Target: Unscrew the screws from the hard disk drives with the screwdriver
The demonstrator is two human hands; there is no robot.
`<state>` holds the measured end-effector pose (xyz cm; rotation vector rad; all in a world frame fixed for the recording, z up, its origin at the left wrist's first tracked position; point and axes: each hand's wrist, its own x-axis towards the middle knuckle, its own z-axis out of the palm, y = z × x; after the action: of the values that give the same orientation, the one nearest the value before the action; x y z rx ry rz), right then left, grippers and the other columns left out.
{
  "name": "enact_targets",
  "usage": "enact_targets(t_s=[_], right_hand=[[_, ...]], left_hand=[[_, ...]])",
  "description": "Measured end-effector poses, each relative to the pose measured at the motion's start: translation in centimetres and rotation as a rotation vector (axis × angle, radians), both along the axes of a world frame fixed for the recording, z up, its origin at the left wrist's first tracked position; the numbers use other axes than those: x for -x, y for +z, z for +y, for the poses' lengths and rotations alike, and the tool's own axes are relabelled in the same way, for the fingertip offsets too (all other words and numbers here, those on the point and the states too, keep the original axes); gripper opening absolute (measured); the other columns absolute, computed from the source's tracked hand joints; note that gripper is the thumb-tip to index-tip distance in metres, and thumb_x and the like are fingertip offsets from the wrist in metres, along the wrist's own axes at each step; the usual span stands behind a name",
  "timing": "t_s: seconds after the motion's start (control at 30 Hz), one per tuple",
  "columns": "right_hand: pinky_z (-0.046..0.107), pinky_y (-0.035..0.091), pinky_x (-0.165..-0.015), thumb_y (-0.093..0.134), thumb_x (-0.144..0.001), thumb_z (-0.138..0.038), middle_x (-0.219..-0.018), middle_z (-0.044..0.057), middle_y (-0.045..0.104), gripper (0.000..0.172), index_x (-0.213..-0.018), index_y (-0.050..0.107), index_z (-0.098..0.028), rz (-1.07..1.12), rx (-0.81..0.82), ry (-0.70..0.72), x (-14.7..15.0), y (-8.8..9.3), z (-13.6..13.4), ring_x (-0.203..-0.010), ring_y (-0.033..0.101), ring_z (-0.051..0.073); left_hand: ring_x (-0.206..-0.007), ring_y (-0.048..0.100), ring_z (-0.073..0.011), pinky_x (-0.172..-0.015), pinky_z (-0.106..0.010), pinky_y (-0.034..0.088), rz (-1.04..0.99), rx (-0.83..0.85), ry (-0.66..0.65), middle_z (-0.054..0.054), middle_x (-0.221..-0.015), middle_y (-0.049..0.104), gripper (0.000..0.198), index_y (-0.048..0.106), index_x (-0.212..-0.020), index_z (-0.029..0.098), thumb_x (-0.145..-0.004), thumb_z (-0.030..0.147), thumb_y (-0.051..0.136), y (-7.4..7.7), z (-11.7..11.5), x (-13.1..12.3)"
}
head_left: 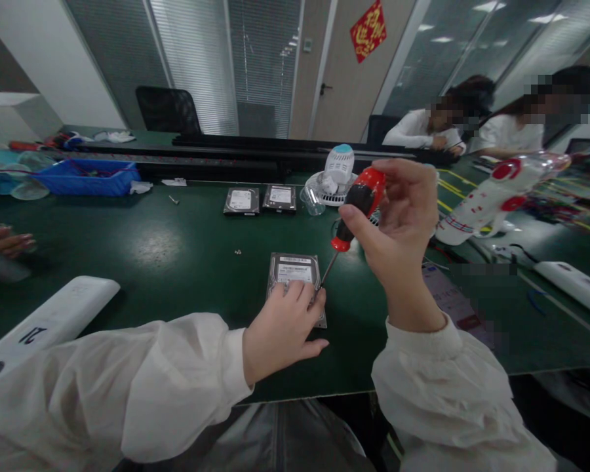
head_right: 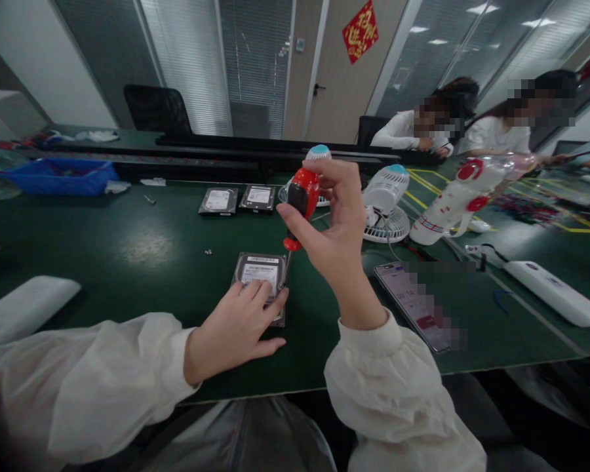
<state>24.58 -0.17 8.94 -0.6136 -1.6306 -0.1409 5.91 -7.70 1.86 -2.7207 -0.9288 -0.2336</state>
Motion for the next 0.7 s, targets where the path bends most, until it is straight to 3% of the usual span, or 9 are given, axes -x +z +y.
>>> enact_targets(t_s=[0.1,0.27,0.57,0.7], right_hand=[[0.044,0.061,-0.093,0.072,-0.087,-0.046,-0.116,0.003,0.061,0.040,-0.125,0.061,-0.036,0.004,0.017,-0.018,-0.22,-0.05,-0.06,-0.105,0.066,0.021],[0.050,0.058,-0.101,0.060,-0.094,-0.051,-0.130,0.004,0.060,0.045,-0.137,0.053,-0.037,-0.035,0.104,0.050,-0.50,-0.31,-0.02,-0.119,0.065,0.026],[0.048,0.059,-0.100,0.072,-0.086,-0.050,-0.114,0.005,0.059,0.039,-0.117,0.060,-0.031,0.040,-0.008,-0.086,0.08,-0.21,0.03,-0.105,0.064,0.022],[0.049,0.058,-0.101,0.067,-0.089,-0.052,-0.116,0.004,0.061,0.039,-0.122,0.058,-0.032,0.019,0.054,-0.040,-0.12,-0.17,-0.11,-0.108,0.066,0.023]], left_hand=[[-0.107,0.055,-0.0321,-0.084,-0.044,0.044,0.010,0.004,0.000,-0.019,-0.122,0.063,0.076,0.053,-0.146,0.010,-0.096,0.066,0.050,-0.01,0.02,0.04],[-0.107,0.055,-0.0321,-0.083,-0.044,0.043,0.012,0.004,0.001,-0.019,-0.123,0.063,0.075,0.053,-0.146,0.010,-0.096,0.066,0.049,-0.03,0.03,-0.02],[-0.107,0.056,-0.0321,-0.084,-0.043,0.043,0.012,0.009,0.004,-0.019,-0.122,0.062,0.075,0.053,-0.146,0.010,-0.096,0.066,0.049,0.06,0.04,0.00],[-0.107,0.055,-0.0321,-0.085,-0.043,0.043,0.010,0.013,0.000,-0.019,-0.123,0.062,0.074,0.053,-0.146,0.010,-0.096,0.065,0.049,0.08,0.01,0.05]])
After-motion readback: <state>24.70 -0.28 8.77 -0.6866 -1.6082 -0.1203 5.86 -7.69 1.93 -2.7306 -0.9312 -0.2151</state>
